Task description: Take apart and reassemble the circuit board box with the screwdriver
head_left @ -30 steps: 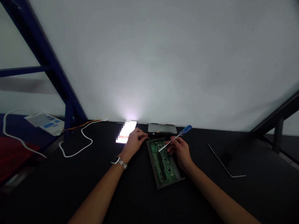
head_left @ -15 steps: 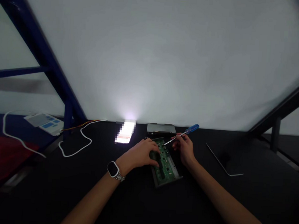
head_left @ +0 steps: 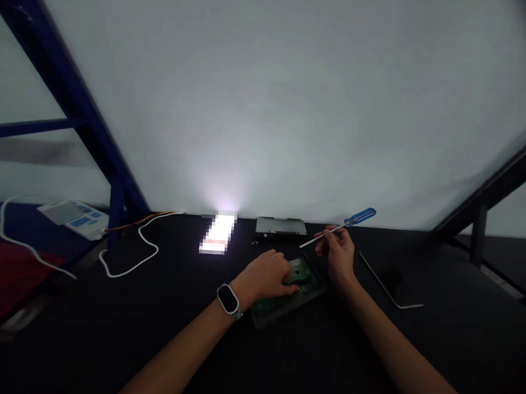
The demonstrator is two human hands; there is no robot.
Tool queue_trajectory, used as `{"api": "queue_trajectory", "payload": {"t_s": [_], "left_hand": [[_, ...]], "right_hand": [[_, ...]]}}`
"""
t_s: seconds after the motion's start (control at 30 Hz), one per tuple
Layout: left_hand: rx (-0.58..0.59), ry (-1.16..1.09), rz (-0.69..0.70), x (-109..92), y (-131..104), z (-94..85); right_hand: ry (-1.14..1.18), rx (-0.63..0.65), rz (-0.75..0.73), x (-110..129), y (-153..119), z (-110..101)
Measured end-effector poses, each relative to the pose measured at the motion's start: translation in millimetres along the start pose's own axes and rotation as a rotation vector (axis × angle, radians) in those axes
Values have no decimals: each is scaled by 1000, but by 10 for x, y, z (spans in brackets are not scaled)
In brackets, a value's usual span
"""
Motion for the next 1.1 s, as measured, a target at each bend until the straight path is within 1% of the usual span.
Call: {"api": "queue_trajectory", "payload": {"t_s": [0.13, 0.23, 0.33, 0.43, 0.5, 0.57, 0.63, 0.67, 0.77, 0.83, 0.9, 1.0, 1.1], "left_hand": [[-72, -17, -23, -60, 120, 136], [-116, -18, -115, -104, 162, 199], [-118, -8, -241, -135, 165, 214], [-113, -75, -282, -98, 121, 170], [-159, -142, -259, 1, 54, 110], [-293, -167, -259, 166, -36, 37], [-385, -172, -216, 360, -111, -23], [-381, -155, -186, 453, -131, -41], [-265, -145, -122, 660, -94, -56], [-223, -189, -74, 718, -8, -51], [-227, -223, -42, 729, 90, -41], [-275, -241, -43, 700, 181, -14], [-365, -270, -65, 648, 181, 22]], "right_hand": [[-28, 40, -5, -41, -49, 23], [-21, 46, -29, -49, -102, 61], [-25, 37, -54, -17, -148, 94], [-50, 38, -52, 11, -176, 111], [-58, 49, -50, 14, -182, 117], [-59, 67, -53, 7, -184, 126], [-68, 88, -56, -3, -191, 148], [-76, 97, -56, -6, -198, 166], [-101, 135, -53, 4, -231, 244], [-111, 171, -61, 30, -250, 302], [-134, 219, -69, 66, -247, 355], [-226, 279, -103, 118, -181, 422], [-332, 331, -163, 141, -60, 501]]}}
Point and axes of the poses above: each hand's wrist, its own y-axis towards the middle knuckle, its own z-axis out of the palm, x = y × z, the point moved 1 cm from there along y, towards the middle knuckle, and after that the axes turned 1 degree about x, right-handed, at the moved point
